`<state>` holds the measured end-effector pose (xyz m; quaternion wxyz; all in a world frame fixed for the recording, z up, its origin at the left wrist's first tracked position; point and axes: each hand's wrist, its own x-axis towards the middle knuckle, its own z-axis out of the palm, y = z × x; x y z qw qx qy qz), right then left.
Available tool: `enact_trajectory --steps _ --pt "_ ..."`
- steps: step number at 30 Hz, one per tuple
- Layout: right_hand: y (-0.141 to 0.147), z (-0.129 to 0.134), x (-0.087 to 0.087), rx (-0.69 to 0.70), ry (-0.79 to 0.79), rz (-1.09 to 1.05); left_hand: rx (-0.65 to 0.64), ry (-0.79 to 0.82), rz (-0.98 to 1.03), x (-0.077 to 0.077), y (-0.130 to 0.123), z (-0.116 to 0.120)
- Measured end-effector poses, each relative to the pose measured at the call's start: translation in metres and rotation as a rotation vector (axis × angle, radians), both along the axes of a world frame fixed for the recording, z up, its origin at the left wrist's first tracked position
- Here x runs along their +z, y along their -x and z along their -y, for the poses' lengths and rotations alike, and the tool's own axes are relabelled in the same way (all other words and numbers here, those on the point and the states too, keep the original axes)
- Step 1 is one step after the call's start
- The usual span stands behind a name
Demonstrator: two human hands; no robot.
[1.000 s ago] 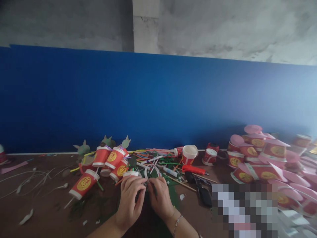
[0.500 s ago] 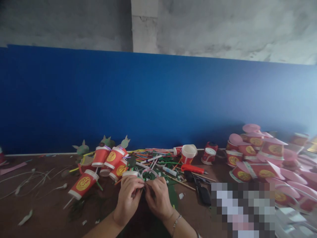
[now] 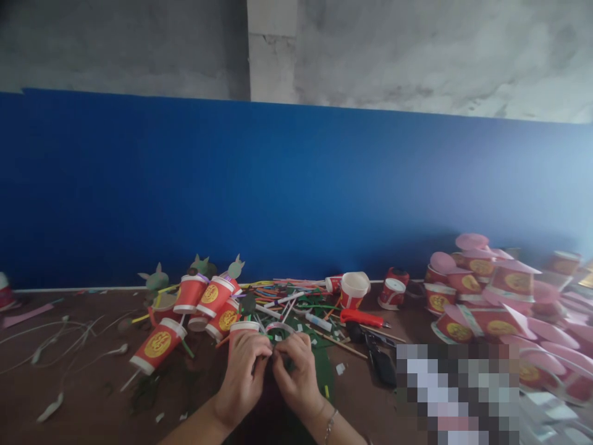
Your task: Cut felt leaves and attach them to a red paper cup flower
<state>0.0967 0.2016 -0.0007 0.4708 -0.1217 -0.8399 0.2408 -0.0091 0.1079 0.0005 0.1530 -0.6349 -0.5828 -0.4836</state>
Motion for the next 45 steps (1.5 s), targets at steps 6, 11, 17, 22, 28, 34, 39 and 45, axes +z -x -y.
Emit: enact_trajectory --steps 6,11,17,22,28,34,39,45 --pt "0.002 0.004 -0.001 0.069 0.207 -0.023 -0.043 -0.083 0.007 0.001 0.001 0.002" --pt "0.002 0.010 0.003 0.044 0.157 -0.031 -0.060 -0.213 0.066 -0.001 -0.001 0.001" --pt "0.004 0.003 -0.001 -0.074 -0.020 -0.011 -0.051 -0.258 0.290 -0.007 -0.004 -0.003" --pt "0.008 -0.026 -0.014 -0.251 -0.111 0.071 -0.003 -0.277 0.566 -0.003 -0.001 -0.007" --pt "0.008 -0.028 -0.013 -0.241 -0.038 0.068 0.073 -0.170 0.673 -0.002 0.003 -0.010" --pt "0.005 -0.008 0.000 0.101 0.198 -0.092 -0.032 -0.083 0.700 0.004 0.000 -0.008" --pt "0.008 -0.007 -0.002 0.108 0.299 -0.122 -0.105 -0.038 0.732 0.008 -0.004 -0.007" --pt "0.007 -0.008 0.000 0.188 0.317 -0.128 -0.134 -0.014 0.767 0.010 -0.004 -0.007"
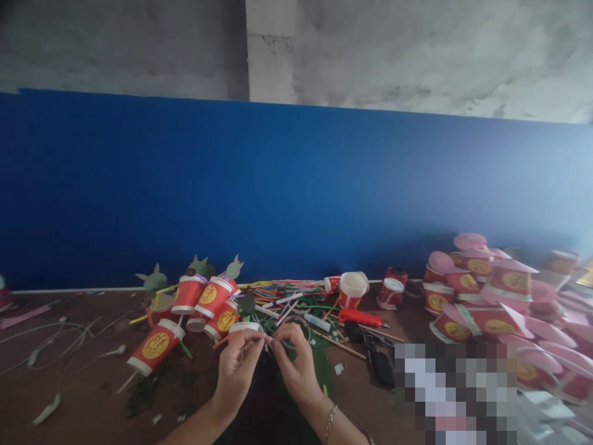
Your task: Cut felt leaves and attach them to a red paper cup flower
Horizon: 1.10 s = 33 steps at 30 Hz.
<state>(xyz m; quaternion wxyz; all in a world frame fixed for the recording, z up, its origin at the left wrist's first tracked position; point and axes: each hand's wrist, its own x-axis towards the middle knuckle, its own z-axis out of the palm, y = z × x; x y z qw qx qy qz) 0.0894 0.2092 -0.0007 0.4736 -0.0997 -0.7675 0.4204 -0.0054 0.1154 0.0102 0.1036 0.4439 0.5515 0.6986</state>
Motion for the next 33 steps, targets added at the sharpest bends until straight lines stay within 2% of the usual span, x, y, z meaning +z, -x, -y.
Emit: enact_trajectory --steps 5,8,11,16,23,33 --pt "-0.002 0.006 0.001 -0.076 0.030 -0.028 0.149 0.036 -0.011 0.005 0.008 0.001" --pt "-0.001 0.010 0.000 -0.041 0.037 -0.016 0.153 0.069 -0.074 0.006 0.009 0.001" --pt "-0.001 0.012 0.000 0.001 0.047 0.000 0.193 0.079 -0.217 0.005 0.008 0.000" --pt "0.001 0.011 -0.002 -0.004 0.056 0.015 0.306 0.128 -0.472 0.004 0.008 0.002" --pt "0.002 0.010 -0.002 -0.019 0.067 0.048 0.319 0.201 -0.598 0.008 0.005 0.005" --pt "0.003 0.009 -0.002 -0.046 0.062 0.061 0.299 0.213 -0.600 0.007 0.005 0.005"
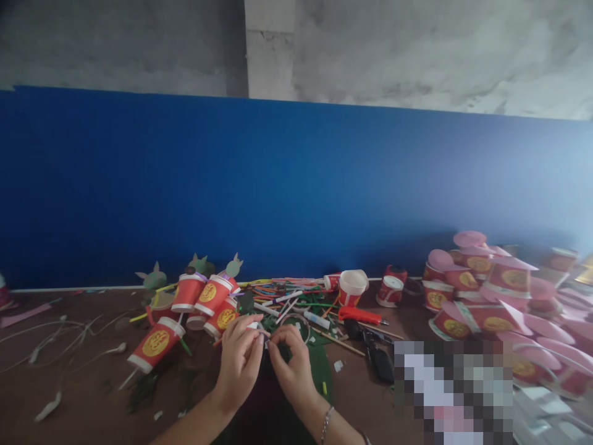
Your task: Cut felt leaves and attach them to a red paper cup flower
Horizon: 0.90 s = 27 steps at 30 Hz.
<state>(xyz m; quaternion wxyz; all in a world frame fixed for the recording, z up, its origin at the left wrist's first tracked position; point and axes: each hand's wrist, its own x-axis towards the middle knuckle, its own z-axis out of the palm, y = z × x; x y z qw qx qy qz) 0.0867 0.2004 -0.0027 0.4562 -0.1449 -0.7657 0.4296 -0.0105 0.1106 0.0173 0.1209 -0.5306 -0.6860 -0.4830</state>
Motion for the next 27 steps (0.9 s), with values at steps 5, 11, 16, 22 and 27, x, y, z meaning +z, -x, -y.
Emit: enact_trajectory --steps 5,11,16,22,27 --pt "0.0013 -0.0014 -0.0019 0.004 0.031 0.003 -0.028 -0.023 0.043 -0.0009 -0.0009 -0.0010" --pt "0.0013 -0.0032 -0.0024 0.033 0.067 0.020 -0.078 -0.070 0.105 -0.0026 -0.0019 -0.0018" --pt "0.0012 -0.0044 -0.0028 0.066 0.105 0.003 -0.108 -0.048 0.120 -0.0018 -0.0024 -0.0019" --pt "0.0000 -0.0029 -0.0004 0.094 0.104 0.007 -0.104 -0.057 0.168 -0.0051 0.0000 -0.0035" --pt "-0.0001 -0.0026 0.0017 0.086 0.099 -0.009 -0.110 -0.096 0.303 -0.0027 0.0020 -0.0053"
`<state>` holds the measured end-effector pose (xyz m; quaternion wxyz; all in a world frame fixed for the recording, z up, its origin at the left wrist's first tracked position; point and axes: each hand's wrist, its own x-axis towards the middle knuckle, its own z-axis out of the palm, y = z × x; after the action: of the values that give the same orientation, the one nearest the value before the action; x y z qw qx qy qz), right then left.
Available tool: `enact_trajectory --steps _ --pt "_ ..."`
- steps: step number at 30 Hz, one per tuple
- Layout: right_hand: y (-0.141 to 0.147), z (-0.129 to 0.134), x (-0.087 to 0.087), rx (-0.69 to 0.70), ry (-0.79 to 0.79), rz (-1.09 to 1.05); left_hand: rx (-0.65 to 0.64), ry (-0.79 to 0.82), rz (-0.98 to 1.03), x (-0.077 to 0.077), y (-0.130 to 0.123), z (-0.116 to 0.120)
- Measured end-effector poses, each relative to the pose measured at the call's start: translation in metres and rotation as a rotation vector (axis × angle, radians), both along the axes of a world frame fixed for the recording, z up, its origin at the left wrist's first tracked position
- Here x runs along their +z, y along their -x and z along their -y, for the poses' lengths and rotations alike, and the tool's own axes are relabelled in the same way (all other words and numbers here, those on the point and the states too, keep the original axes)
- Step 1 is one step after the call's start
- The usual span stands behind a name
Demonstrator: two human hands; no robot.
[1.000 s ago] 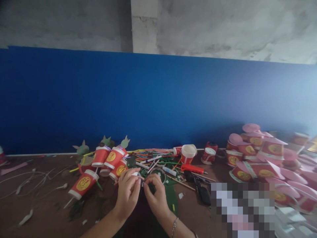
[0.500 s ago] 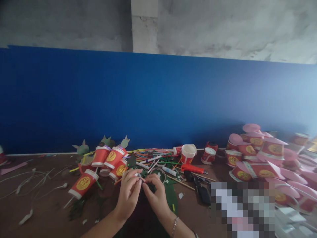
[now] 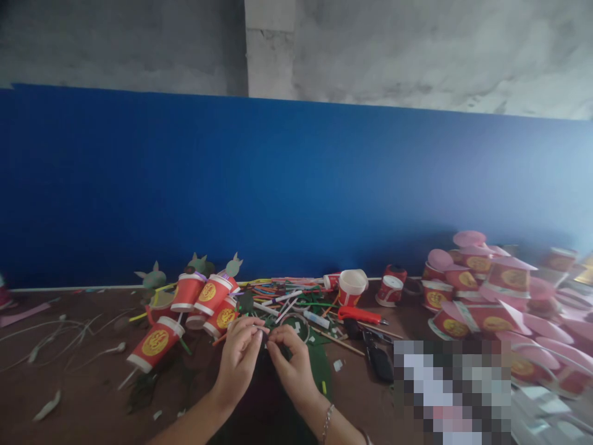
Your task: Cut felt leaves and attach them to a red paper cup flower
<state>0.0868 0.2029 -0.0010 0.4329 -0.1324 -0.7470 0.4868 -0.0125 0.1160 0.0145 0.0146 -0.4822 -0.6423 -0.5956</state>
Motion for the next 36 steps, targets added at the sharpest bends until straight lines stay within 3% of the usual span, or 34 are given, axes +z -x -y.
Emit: enact_trajectory --steps 7,11,20,27,36 --pt "-0.001 -0.002 -0.002 -0.107 0.030 0.002 -0.040 -0.040 0.437 0.012 -0.001 -0.001" --pt "0.000 -0.002 -0.004 -0.125 0.025 0.014 -0.080 -0.071 0.566 0.015 -0.001 -0.001" --pt "0.000 -0.002 -0.007 -0.066 -0.009 -0.029 -0.093 -0.027 0.505 0.010 -0.003 -0.003" --pt "0.001 0.000 -0.010 -0.149 0.046 -0.029 -0.081 -0.014 0.486 0.009 -0.003 -0.003" --pt "0.001 -0.001 -0.014 -0.142 0.041 -0.051 -0.100 -0.010 0.534 0.009 -0.004 -0.004"
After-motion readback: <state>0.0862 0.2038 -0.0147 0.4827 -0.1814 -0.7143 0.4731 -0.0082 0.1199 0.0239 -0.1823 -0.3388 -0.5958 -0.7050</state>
